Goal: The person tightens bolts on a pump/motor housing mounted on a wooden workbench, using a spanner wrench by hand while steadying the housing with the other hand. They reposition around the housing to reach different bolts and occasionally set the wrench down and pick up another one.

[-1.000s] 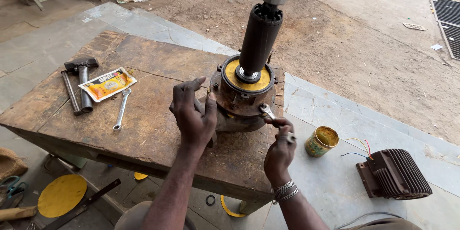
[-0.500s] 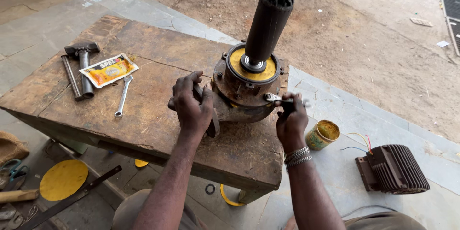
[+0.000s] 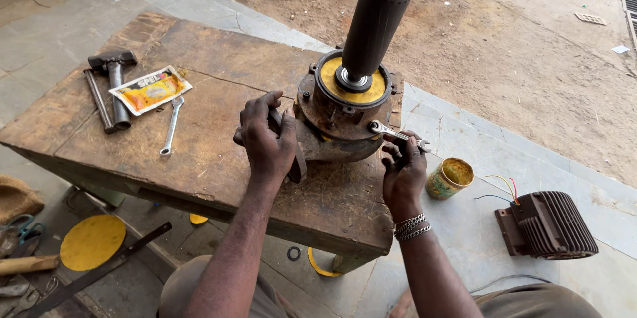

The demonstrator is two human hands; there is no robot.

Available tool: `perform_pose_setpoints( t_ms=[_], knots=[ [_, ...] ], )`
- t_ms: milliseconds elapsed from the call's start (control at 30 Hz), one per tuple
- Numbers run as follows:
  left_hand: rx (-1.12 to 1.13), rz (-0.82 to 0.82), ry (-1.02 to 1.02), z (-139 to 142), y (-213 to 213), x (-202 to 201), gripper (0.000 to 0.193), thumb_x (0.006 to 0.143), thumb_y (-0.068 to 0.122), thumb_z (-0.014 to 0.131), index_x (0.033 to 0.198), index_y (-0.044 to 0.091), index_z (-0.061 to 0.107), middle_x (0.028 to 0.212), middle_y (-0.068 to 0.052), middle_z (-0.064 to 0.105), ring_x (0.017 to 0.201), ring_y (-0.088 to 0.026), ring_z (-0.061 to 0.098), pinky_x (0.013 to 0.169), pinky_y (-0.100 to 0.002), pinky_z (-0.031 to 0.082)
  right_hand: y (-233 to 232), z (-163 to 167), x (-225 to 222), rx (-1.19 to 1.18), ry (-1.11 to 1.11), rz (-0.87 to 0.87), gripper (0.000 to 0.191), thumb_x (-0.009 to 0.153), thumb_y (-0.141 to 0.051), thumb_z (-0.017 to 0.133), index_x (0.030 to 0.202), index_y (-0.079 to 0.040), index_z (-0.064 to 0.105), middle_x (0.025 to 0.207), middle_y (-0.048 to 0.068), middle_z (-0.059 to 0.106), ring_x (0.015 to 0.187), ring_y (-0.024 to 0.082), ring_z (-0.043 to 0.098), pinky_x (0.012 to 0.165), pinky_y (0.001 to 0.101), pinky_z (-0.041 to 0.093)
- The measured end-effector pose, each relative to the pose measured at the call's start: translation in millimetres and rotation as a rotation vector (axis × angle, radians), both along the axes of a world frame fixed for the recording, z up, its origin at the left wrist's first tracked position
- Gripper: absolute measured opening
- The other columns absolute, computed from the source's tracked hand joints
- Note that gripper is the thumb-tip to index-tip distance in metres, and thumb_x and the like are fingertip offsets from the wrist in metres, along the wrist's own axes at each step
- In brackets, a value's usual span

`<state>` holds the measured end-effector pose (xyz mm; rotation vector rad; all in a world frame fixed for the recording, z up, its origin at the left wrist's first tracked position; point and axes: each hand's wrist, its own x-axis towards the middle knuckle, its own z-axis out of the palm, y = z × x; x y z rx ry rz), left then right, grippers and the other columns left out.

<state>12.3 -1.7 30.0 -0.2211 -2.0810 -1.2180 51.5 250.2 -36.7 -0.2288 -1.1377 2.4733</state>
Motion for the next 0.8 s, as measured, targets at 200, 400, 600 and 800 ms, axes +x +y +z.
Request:
perform_pose_setpoints(
  t_ms=[200,400,600,800],
  knots=[
    [0.021,-0.027,0.030,1,1,1,0.042,0.087,0.014,0.066,0.128,0.007,0.065,0.111,-0.008,0.061,0.111,-0.026,0.056,0.099,-0.045,0.044,12,4,-5,-0.068,0.150,0.140,0.027,0.107,-0.035,0.057,0.111,-0.009,0.062,0.090,0.009,0.065,0.084,0.021,0.059,0.079,0.0355,0.048],
    [-0.016,0.002,0.020,-3,-1,-1,0.042,0.088,0.014,0.066,0.129,0.008,0.064,0.112,-0.007,0.062,0.114,-0.025,0.056,0.099,-0.048,0.040,16,14,9,-0.278,0.135,0.302,0.039,0.103,-0.045,0.051,0.091,-0.010,0.062,0.085,0.009,0.063,0.083,0.024,0.058,0.080,0.0386,0.048],
    [-0.053,0.029,0.031,-7,-2,-6,0.034,0.086,0.014,0.065,0.119,0.012,0.073,0.113,-0.006,0.068,0.120,-0.026,0.055,0.103,-0.052,0.037,34,-5,14,-0.272,0.163,0.428,0.050,0.113,-0.049,0.045,0.083,-0.012,0.057,0.077,0.007,0.058,0.081,0.025,0.052,0.077,0.0399,0.043],
    [0.032,-0.041,0.027,-5,-1,-5,0.032,0.088,0.013,0.063,0.118,0.010,0.072,0.114,-0.007,0.068,0.118,-0.027,0.054,0.104,-0.046,0.041,76,0,2,0.105,0.289,0.744,0.059,0.109,-0.051,0.048,0.069,-0.008,0.056,0.061,0.009,0.054,0.066,0.025,0.050,0.064,0.0379,0.042]
  ],
)
